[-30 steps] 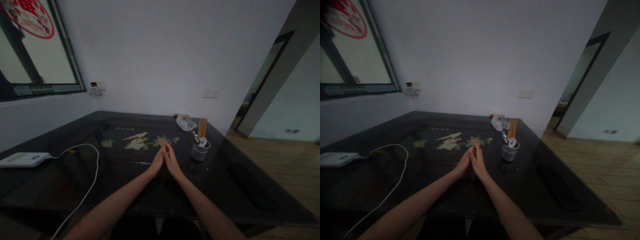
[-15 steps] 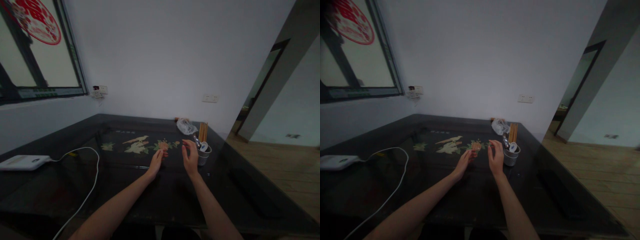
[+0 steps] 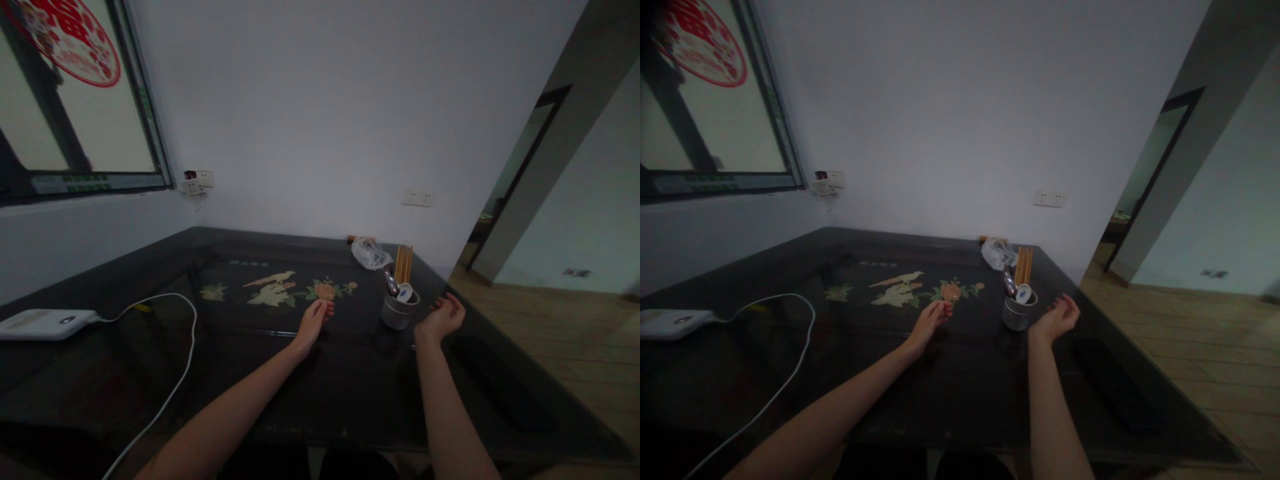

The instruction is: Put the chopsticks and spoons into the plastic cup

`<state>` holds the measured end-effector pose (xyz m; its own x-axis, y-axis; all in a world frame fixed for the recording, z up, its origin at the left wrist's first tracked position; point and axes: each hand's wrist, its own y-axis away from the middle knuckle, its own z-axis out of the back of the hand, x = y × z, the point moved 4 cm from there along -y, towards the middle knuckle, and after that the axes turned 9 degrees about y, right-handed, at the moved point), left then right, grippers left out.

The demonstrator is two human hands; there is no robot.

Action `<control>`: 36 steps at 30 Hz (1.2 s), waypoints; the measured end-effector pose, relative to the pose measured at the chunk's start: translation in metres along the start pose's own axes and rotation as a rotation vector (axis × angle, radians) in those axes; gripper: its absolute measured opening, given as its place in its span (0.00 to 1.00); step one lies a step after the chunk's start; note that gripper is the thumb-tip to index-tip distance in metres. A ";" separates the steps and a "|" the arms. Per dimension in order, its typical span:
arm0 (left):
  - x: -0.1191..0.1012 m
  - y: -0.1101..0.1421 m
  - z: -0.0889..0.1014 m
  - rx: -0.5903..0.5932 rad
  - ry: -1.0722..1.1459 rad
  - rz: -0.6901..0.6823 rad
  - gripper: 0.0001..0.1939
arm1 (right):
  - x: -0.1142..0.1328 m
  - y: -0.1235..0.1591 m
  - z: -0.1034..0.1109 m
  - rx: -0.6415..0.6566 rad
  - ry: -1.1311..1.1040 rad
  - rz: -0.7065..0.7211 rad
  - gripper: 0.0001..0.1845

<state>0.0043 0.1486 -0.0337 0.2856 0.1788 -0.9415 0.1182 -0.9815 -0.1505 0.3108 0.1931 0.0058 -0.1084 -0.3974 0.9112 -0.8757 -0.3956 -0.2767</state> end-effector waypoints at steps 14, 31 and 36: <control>0.004 -0.002 0.003 0.011 -0.022 0.006 0.17 | -0.070 0.000 -0.014 0.258 0.121 -0.388 0.15; 0.005 0.000 -0.001 0.044 -0.001 0.044 0.15 | -0.067 0.004 -0.019 0.336 0.205 -0.238 0.16; 0.004 0.001 -0.002 0.055 -0.001 0.054 0.14 | -0.064 0.011 -0.022 0.378 0.235 -0.195 0.15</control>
<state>0.0072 0.1487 -0.0369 0.2892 0.1256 -0.9490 0.0502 -0.9920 -0.1160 0.2984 0.2320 -0.0485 -0.1004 -0.1055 0.9893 -0.6630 -0.7343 -0.1456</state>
